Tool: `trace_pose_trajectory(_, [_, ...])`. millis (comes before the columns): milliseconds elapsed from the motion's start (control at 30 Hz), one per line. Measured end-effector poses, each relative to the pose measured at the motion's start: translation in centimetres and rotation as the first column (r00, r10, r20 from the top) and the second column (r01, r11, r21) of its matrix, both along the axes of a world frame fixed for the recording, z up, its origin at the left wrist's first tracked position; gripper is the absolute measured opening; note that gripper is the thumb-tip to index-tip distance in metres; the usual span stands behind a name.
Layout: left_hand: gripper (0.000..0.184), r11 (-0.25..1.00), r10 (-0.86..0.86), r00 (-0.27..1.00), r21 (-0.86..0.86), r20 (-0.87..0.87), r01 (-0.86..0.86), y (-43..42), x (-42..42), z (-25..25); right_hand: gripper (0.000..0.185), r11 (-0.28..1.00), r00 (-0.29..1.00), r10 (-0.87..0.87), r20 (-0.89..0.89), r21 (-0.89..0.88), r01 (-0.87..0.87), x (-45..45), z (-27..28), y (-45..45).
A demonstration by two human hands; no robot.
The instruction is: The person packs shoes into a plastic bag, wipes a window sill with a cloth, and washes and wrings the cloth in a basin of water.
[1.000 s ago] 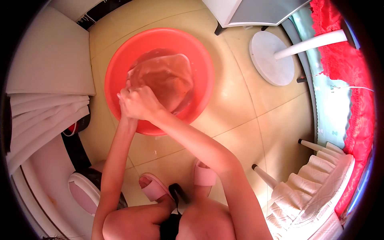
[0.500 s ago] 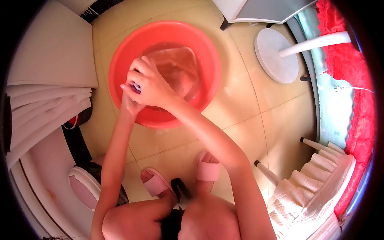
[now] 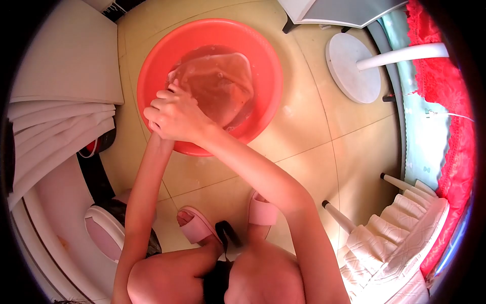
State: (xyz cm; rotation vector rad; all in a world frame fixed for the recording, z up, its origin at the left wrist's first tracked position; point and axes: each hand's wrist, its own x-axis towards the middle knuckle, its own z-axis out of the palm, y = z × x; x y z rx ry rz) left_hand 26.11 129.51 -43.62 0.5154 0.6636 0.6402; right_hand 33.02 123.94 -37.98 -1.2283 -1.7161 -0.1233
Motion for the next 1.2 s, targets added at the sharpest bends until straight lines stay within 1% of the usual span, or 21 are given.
trace_pose_trajectory(100, [0.037, 1.000, 0.005, 1.000, 0.017, -0.027, -0.004, -0.1, 0.0, -0.1, 0.019, 0.999, 0.999, -0.023, -0.026, -0.027, 0.023, -0.2, -0.3, 0.1])
trace_pose_trajectory(200, [0.038, 0.999, 0.008, 0.999, 0.032, -0.052, -0.006, -0.1, 0.0, -0.2, 0.020, 0.999, 0.998, 0.013, -0.065, -0.045, -0.016, -0.1, -0.6, 0.1])
trace_pose_trajectory(267, [0.038, 0.999, 0.009, 0.998, 0.043, -0.067, -0.006, -0.1, 0.0, -0.3, 0.017, 0.994, 0.997, 0.074, 0.003, -0.075, -0.074, 0.4, -0.5, 0.0])
trace_pose_trajectory(300, [0.038, 0.999, 0.010, 0.997, 0.049, -0.079, -0.006, 0.0, 0.0, -0.4, 0.017, 0.994, 0.997, 0.074, 0.001, -0.076, -0.074, 0.6, -0.5, 0.2])
trace_pose_trajectory(367, [0.039, 0.998, 0.010, 0.995, 0.062, -0.099, -0.004, 0.0, 0.1, -0.5, 0.019, 0.999, 0.995, -0.034, 0.097, -0.039, 0.037, 1.2, 0.6, 0.5])
trace_pose_trajectory(400, [0.039, 0.998, 0.010, 0.994, 0.066, -0.108, -0.003, 0.0, 0.1, -0.5, 0.019, 0.998, 0.995, -0.035, 0.096, -0.039, 0.038, 1.5, 1.1, 0.2])
trace_pose_trajectory(467, [0.039, 0.997, 0.010, 0.991, 0.077, -0.133, 0.001, 0.1, 0.1, -0.6, 0.027, 0.994, 0.990, 0.059, 0.128, 0.088, -0.071, 1.9, 1.9, -0.3])
trace_pose_trajectory(500, [0.040, 0.997, 0.010, 0.990, 0.079, -0.144, 0.001, 0.0, 0.1, -0.7, 0.027, 0.993, 0.990, 0.058, 0.129, 0.090, -0.070, 2.1, 1.7, -0.1])
trace_pose_trajectory(567, [0.040, 0.996, 0.012, 0.986, 0.094, -0.168, 0.004, -0.1, 0.0, -0.9, 0.022, 0.990, 0.980, 0.059, 0.193, 0.112, -0.082, 2.2, 0.9, 0.2])
trace_pose_trajectory(600, [0.040, 0.995, 0.014, 0.984, 0.097, -0.178, 0.004, -0.2, 0.0, -1.0, 0.020, 0.995, 0.985, 0.064, 0.159, 0.072, -0.076, 2.3, 0.4, 0.3])
trace_pose_trajectory(633, [0.040, 0.994, 0.014, 0.982, 0.105, -0.190, 0.006, -0.2, 0.0, -1.1, 0.020, 0.995, 0.985, 0.063, 0.157, 0.070, -0.075, 2.1, 0.1, 0.4])
trace_pose_trajectory(700, [0.041, 0.993, 0.012, 0.977, 0.114, -0.212, 0.012, -0.3, 0.1, -1.3, 0.019, 0.998, 0.997, -0.019, 0.072, 0.066, 0.014, 1.6, -0.4, 0.7])
trace_pose_trajectory(733, [0.041, 0.993, 0.013, 0.975, 0.118, -0.222, 0.014, -0.3, 0.1, -1.4, 0.019, 0.998, 0.997, -0.019, 0.072, 0.064, 0.014, 1.5, -0.4, 0.8])
trace_pose_trajectory(800, [0.041, 0.992, 0.009, 0.970, 0.126, -0.244, 0.022, -0.2, 0.2, -1.6, 0.017, 0.998, 0.998, -0.026, 0.059, -0.049, 0.029, 1.1, -0.3, 0.7])
trace_pose_trajectory(833, [0.041, 0.991, 0.009, 0.967, 0.131, -0.255, 0.025, -0.2, 0.2, -1.7, 0.017, 0.998, 0.998, -0.026, 0.058, -0.048, 0.029, 0.9, -0.3, 0.7])
trace_pose_trajectory(900, [0.042, 0.990, 0.009, 0.961, 0.140, -0.275, 0.031, -0.2, 0.2, -1.8, 0.016, 0.994, 0.995, -0.096, 0.014, -0.059, 0.096, 0.5, -0.1, 0.7])
trace_pose_trajectory(1133, [0.043, 0.982, 0.009, 0.938, 0.180, -0.348, 0.058, -0.6, 0.1, -2.4, 0.013, 0.991, 0.988, -0.127, -0.084, -0.049, 0.124, 0.0, -0.7, 0.6])
trace_pose_trajectory(1200, [0.043, 0.979, 0.007, 0.929, 0.194, -0.371, 0.070, -0.7, 0.1, -2.5, 0.012, 0.987, 0.987, -0.134, -0.086, -0.100, 0.126, 0.1, -0.9, 0.5])
